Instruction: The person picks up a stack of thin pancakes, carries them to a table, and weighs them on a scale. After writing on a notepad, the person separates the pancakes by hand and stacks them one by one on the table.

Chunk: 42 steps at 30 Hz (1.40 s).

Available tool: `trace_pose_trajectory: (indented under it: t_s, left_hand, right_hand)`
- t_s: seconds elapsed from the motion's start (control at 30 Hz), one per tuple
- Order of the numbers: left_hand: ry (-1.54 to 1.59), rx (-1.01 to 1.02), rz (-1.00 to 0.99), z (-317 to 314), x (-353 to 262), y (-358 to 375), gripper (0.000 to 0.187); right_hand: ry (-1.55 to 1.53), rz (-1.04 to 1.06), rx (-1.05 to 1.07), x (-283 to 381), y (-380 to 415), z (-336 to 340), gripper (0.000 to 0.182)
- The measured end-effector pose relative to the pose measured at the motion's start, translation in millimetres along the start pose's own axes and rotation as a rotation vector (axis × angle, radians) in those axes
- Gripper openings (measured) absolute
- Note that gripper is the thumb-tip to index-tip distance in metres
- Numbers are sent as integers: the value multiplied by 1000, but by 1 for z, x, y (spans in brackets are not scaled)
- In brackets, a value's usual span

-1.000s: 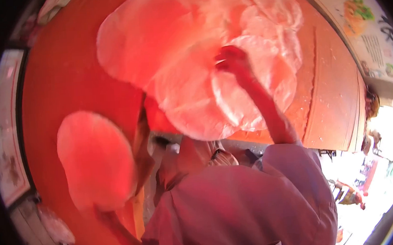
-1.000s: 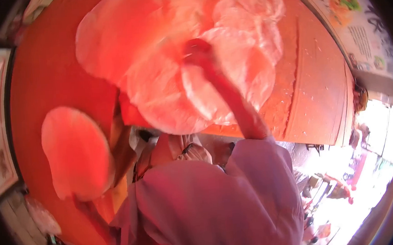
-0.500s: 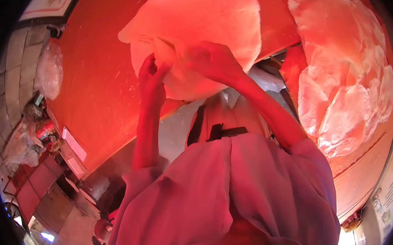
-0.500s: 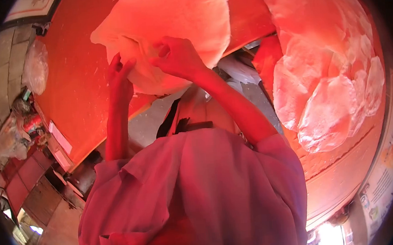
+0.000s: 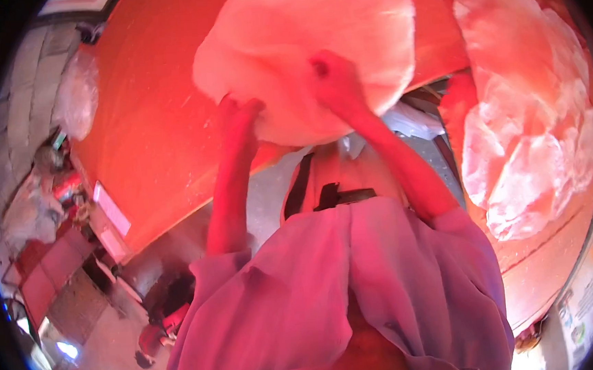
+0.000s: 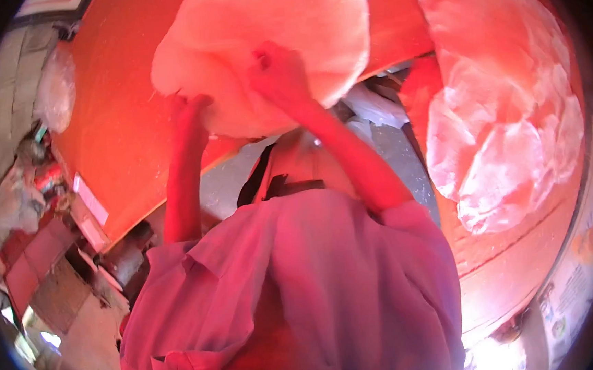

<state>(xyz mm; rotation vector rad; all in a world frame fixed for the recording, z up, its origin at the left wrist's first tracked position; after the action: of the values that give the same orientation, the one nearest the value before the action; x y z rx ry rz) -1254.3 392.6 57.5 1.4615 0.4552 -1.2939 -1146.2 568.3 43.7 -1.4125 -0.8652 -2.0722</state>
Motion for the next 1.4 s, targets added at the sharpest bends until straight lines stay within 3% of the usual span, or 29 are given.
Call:
trace_pose_trajectory:
  t_s: [0.03, 0.07, 0.13, 0.2, 0.3, 0.33, 0.37, 0.47, 0.57, 0.6, 0.63, 0.7, 0.73, 0.77, 0.8, 0.83, 0.87, 0.93, 0.97, 1.0, 1.07, 1.17, 1.2, 1.33, 1.4]
  left_hand:
    - [-101, -22, 53, 12, 20, -6, 30]
    - [24, 27, 81, 38, 52, -28, 29]
    - [223, 16, 151, 19, 60, -27, 33]
    - [277, -22, 274, 54, 91, -41, 38]
    - [370, 20, 193, 32, 74, -29, 45]
    - [365, 43, 151, 23, 62, -22, 48]
    - [363, 62, 200, 15, 59, -16, 50]
    - [341, 89, 284, 3, 50, -10, 54]
    - [336, 108, 293, -2, 49, -6, 53]
    - [358, 131, 297, -3, 49, -6, 52]
    - [380, 152, 300, -3, 49, -7, 52]
    - [406, 138, 327, 0, 53, -8, 50]
    - [417, 131, 342, 4, 55, -8, 49]
    - [237, 129, 199, 14, 55, -15, 49]
    - [57, 123, 57, 26, 59, -21, 48]
    - [82, 144, 37, 27, 57, -20, 47]
    - [108, 166, 17, 29, 55, -19, 46]
    - [560, 263, 212, 7, 35, -4, 43]
    - [577, 280, 181, 5, 28, -1, 41]
    - [595, 291, 141, 1, 21, -3, 40]
    - [497, 277, 60, -9, 8, -2, 39]
    - [332, 230, -32, -29, -4, -7, 40]
    - [267, 196, -52, -31, -7, -8, 40]
    - [319, 359, -75, -49, -37, 10, 43]
    - [315, 377, -55, -42, -31, 9, 43]
  right_hand:
    - [64, -15, -69, -1, 1, 0, 22]
    - [107, 91, -37, 12, 6, -6, 21]
    - [241, 430, 68, 30, 18, -23, 18]
    - [288, 311, -46, 25, -1, -8, 21]
    - [-311, -143, 22, 36, -17, 80, 24]
    - [-372, -58, -204, 54, -14, 130, 20]
    - [-417, -234, -243, 77, 11, 183, 16]
    - [-568, 22, -399, 52, -2, 295, 23]
    - [-1029, 134, -502, 34, 60, 399, 26]
    - [-1025, 207, -537, 29, 80, 408, 27]
    - [-972, 63, -738, 5, 102, 422, 27]
    - [-911, -64, -921, -85, 139, 451, 22]
    - [-869, -64, -864, -146, 159, 464, 20]
    - [-828, -64, -808, -197, 173, 466, 18]
    - [-793, -269, -1037, -230, 200, 456, 20]
    - [-654, -408, -1146, -178, 220, 426, 27]
    - [-475, -400, -1232, -176, 230, 432, 29]
    - [-115, -384, -1372, -176, 248, 435, 32]
    - [63, -301, -1331, -140, 234, 418, 33]
    - [227, -204, -1276, -88, 209, 394, 35]
    - [-73, -14, -876, -35, 142, 314, 34]
    - [-193, -81, -179, 15, 69, 160, 36]
    - [-66, -36, -53, 29, 58, 115, 41]
    - [29, 106, 89, 42, 34, 27, 47]
    - [-5, 126, 52, 36, 30, 14, 46]
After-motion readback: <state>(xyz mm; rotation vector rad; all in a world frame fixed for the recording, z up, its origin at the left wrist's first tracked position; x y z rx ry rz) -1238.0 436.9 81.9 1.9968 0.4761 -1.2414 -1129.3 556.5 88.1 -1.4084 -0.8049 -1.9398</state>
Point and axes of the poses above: each hand's wrist, its own y-axis away from the middle knuckle, its own z-axis out of the back of the hand, x = y × z, the point moved 9 cm from there along -y, towards the middle knuckle, and after that the axes turned 6 degrees about -x, right-handed, at the moved point
